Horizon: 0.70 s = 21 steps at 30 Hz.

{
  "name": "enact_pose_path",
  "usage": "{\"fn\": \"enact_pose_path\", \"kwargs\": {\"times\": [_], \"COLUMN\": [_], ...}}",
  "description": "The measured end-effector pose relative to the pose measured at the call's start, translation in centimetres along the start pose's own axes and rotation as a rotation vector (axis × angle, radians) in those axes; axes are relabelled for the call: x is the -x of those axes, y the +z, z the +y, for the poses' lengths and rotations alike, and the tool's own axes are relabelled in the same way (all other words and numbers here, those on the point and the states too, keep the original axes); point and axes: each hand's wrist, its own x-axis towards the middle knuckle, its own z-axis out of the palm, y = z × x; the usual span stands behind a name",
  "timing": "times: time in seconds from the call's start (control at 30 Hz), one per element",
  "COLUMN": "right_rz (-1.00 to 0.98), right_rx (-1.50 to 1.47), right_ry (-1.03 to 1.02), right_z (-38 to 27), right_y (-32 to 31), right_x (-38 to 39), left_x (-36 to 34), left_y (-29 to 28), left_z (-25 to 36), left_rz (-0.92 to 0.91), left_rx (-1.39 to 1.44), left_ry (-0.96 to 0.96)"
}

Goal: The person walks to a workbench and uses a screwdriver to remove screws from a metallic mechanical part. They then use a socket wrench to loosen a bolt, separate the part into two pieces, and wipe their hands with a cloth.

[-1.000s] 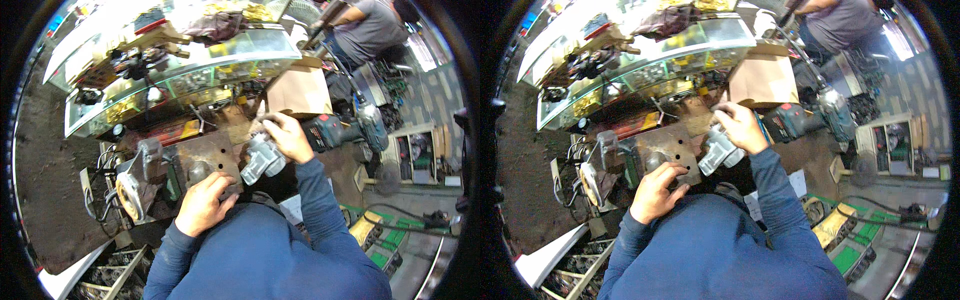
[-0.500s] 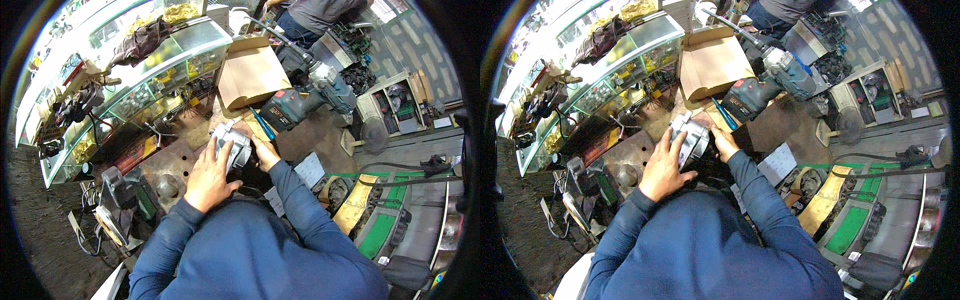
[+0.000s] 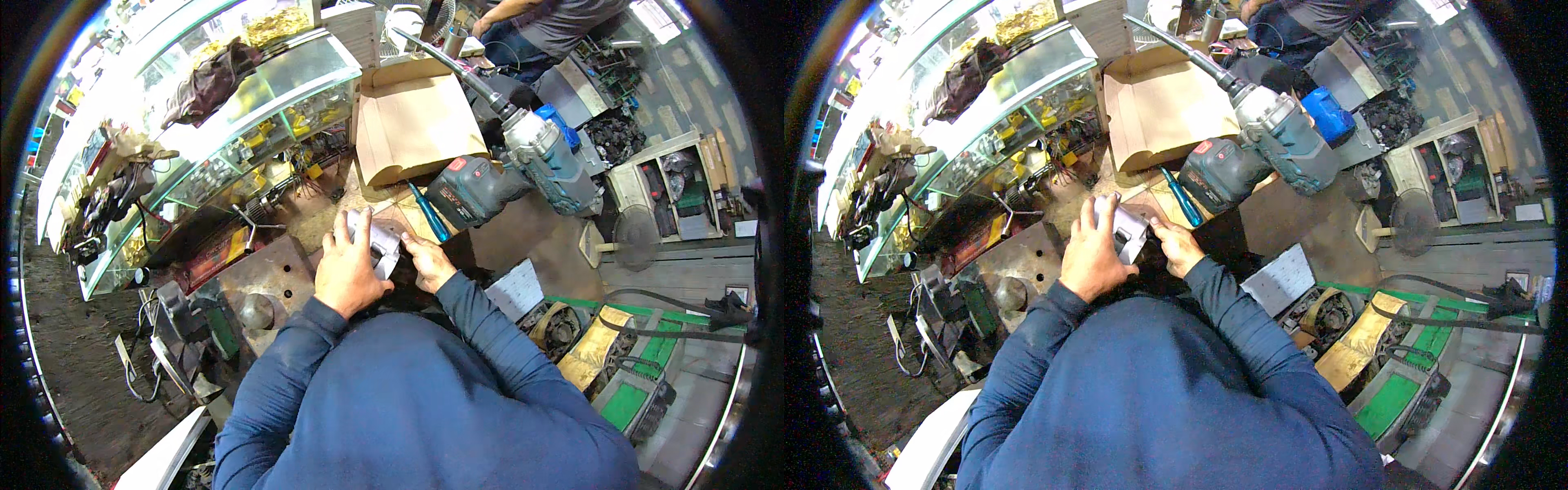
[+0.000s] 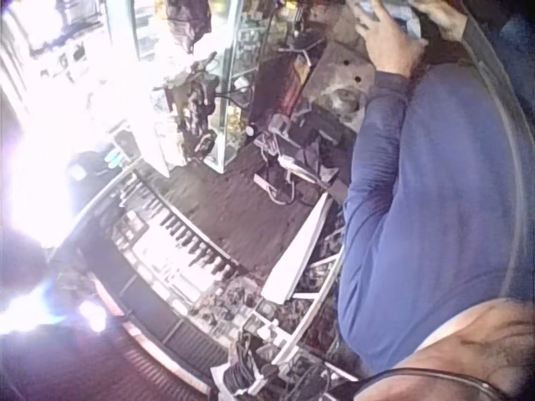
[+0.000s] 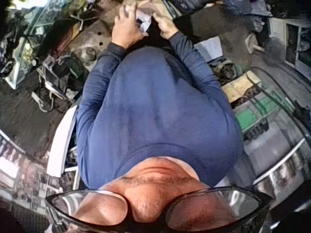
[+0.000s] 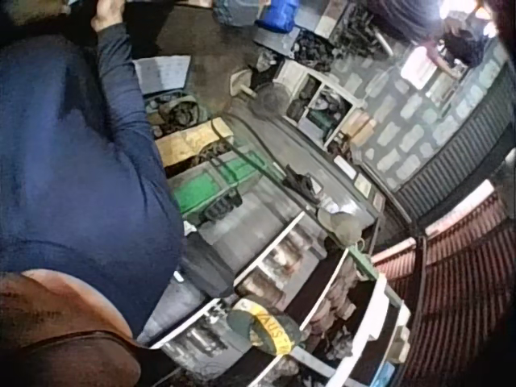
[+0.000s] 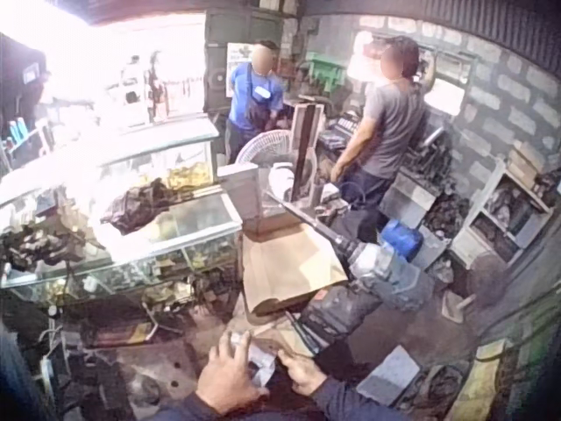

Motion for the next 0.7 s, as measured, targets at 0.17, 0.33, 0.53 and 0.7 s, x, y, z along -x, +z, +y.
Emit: {"fn": "enact_pose_path", "kwargs": {"times": [0.17, 0.33, 0.53, 0.7], "right_rz": [-0.137, -0.188, -0.145, -0.146], "right_rx": [-0.195, -0.189, -0.097, -0.102], "right_ry": [0.254, 0.243, 0.376, 0.325], "right_z": [-0.1, 0.0, -1.3, -0.2], "right_y": [-1.6, -1.7, -2.6, -2.2], "right_x": [-0.4, -1.2, -1.2, -2.1], "left_x": [-0.1, -0.1, 0.1, 0.2], "left_y": [0.0, 0.0, 0.3, 0.3], "left_z": [0.4, 0.7, 0.4, 0.3], "left_rz": [0.013, 0.006, 0.021, 0.01], "left_rx": [0.021, 0.009, 0.012, 0.036], "left_ry": [-0.02, -0.04, -0.047, -0.039]}}
